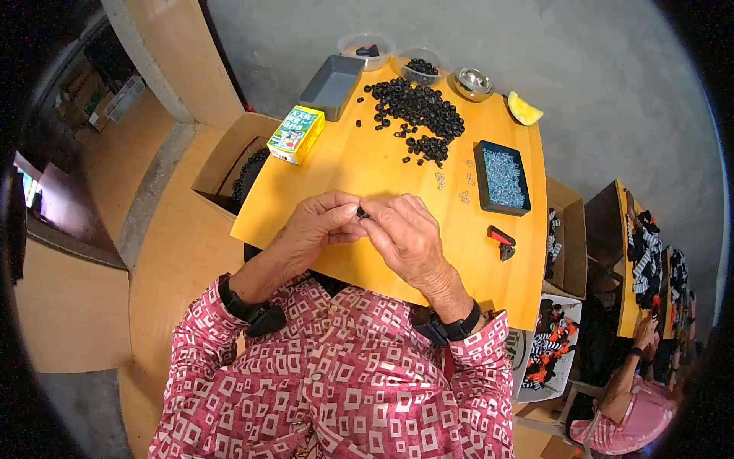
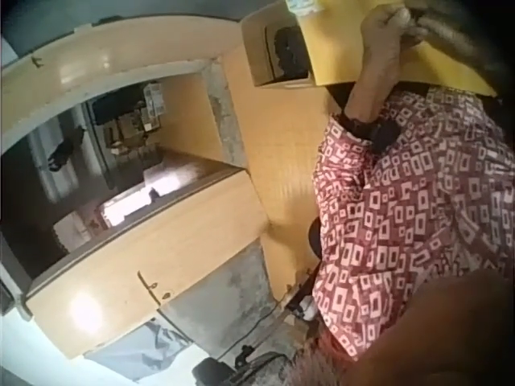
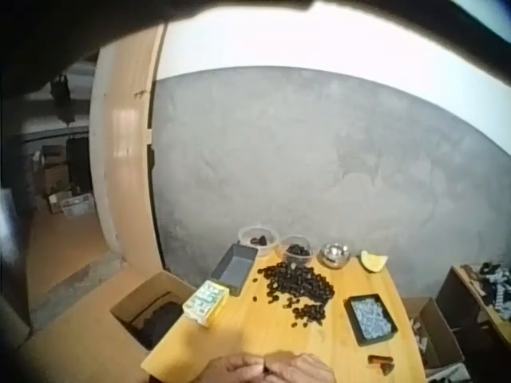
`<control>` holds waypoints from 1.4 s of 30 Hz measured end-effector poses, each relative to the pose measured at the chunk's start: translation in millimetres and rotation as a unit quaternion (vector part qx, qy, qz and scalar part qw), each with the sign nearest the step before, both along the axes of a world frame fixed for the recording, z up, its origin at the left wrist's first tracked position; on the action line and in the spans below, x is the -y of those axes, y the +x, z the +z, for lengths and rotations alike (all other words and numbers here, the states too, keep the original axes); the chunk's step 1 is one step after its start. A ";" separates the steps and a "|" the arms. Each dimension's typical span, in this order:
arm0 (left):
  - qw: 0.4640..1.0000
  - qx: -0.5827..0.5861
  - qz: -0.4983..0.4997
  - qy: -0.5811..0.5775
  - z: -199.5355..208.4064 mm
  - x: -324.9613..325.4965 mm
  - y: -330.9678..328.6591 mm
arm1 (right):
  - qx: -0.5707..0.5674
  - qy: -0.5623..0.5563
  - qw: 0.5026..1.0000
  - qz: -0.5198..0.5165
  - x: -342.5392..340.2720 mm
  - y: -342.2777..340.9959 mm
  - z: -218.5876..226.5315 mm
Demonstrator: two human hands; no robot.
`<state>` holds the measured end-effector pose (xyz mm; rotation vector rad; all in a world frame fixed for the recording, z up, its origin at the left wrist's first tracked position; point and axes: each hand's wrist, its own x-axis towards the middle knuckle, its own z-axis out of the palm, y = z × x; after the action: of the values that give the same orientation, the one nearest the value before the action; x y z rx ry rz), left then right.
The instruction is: The person assembles small hardware components by hand, inserting metal pins into black plastic parts and setting the assembled pieces on the table.
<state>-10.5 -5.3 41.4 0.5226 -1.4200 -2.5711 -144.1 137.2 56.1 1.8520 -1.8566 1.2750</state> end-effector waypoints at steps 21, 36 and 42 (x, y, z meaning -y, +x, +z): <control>0.998 -0.019 0.016 -0.055 -0.8 -2.5 -1.6 | 0.207 0.066 0.976 0.018 -2.8 2.8 1.0; 0.948 -0.082 0.029 -0.306 -6.6 1.3 -0.1 | 0.339 0.065 0.937 0.057 -5.9 4.8 -4.9; 0.935 -0.060 0.026 -0.348 -4.3 2.2 0.2 | 0.283 0.058 0.955 0.062 -3.3 4.4 -4.3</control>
<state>-10.3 -7.6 37.1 0.2715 -2.0659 -1.8212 -139.8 140.5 51.8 1.8112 -2.1442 1.9423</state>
